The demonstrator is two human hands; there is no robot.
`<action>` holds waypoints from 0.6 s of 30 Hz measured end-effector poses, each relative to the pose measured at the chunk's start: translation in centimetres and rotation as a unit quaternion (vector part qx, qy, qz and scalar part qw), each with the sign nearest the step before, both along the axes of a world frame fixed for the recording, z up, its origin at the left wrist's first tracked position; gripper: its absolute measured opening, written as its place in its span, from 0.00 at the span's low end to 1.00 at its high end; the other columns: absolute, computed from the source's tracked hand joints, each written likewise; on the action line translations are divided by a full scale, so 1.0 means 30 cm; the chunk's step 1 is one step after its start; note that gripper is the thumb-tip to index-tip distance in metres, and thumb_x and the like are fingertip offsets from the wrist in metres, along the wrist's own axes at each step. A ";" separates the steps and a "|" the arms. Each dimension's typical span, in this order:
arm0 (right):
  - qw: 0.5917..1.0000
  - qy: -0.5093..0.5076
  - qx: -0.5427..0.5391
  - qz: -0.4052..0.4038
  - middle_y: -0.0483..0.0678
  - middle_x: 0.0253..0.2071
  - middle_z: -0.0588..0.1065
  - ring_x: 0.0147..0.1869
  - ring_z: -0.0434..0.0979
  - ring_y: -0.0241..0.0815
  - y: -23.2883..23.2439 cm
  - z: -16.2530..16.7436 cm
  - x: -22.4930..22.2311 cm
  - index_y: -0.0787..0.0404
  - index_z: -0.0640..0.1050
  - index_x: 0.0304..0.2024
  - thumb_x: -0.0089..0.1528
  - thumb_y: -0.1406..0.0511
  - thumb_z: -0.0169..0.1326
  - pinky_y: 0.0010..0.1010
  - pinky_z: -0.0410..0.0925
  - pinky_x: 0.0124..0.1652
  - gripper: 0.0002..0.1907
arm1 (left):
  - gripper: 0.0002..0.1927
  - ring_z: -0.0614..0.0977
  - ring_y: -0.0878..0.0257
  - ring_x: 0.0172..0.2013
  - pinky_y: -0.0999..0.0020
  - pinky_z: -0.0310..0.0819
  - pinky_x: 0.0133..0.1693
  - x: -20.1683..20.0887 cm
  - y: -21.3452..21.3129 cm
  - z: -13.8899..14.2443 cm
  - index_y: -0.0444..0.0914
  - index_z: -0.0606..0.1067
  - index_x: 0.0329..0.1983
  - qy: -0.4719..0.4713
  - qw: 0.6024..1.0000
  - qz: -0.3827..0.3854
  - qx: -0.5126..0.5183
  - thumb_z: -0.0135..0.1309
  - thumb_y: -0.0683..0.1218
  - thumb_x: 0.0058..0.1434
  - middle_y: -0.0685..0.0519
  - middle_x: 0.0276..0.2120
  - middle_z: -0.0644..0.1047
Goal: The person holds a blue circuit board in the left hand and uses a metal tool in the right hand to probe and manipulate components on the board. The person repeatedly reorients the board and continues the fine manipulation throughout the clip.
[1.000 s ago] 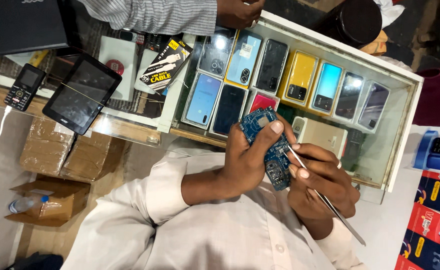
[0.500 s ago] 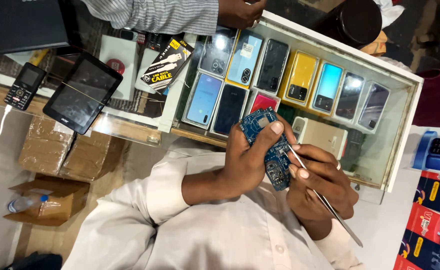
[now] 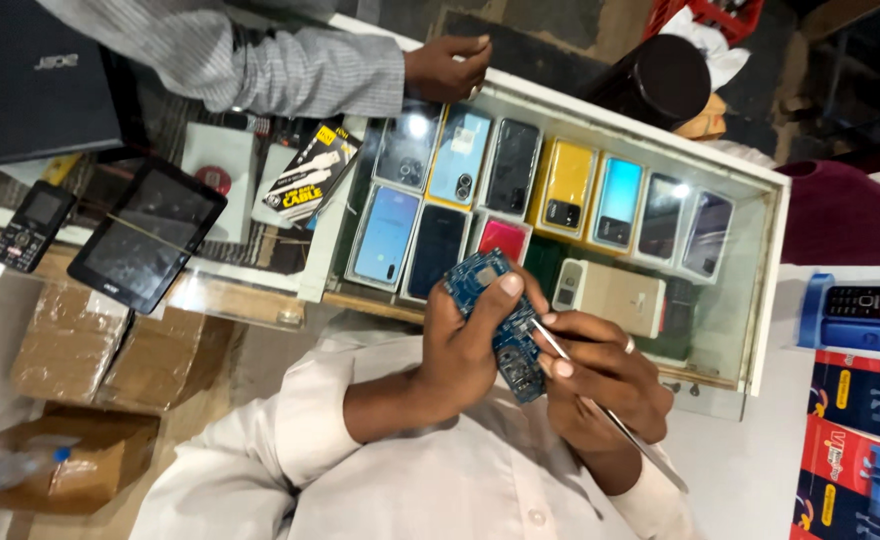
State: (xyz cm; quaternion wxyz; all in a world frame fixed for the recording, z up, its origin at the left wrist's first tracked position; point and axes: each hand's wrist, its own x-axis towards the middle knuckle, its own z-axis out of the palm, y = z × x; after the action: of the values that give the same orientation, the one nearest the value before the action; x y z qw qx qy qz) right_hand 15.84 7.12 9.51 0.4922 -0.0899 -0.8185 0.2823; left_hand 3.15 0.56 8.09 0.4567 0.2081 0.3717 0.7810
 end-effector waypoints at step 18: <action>1.000 -0.016 -0.002 -0.011 0.56 0.35 0.81 0.46 0.86 0.56 -0.009 0.023 0.012 0.63 0.74 0.41 0.59 0.79 0.62 0.39 0.79 0.46 0.13 | 0.18 0.76 0.72 0.27 0.75 0.71 0.31 0.005 0.003 -0.012 0.33 0.77 0.32 0.050 0.998 0.029 -0.035 0.48 0.50 0.72 0.55 0.25 0.77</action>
State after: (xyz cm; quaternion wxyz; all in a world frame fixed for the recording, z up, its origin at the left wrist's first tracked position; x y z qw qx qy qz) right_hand 16.21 6.86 10.21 0.4822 -0.1041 -0.8244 0.2774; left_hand 3.31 0.65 7.74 0.4221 0.2200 0.4273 0.7687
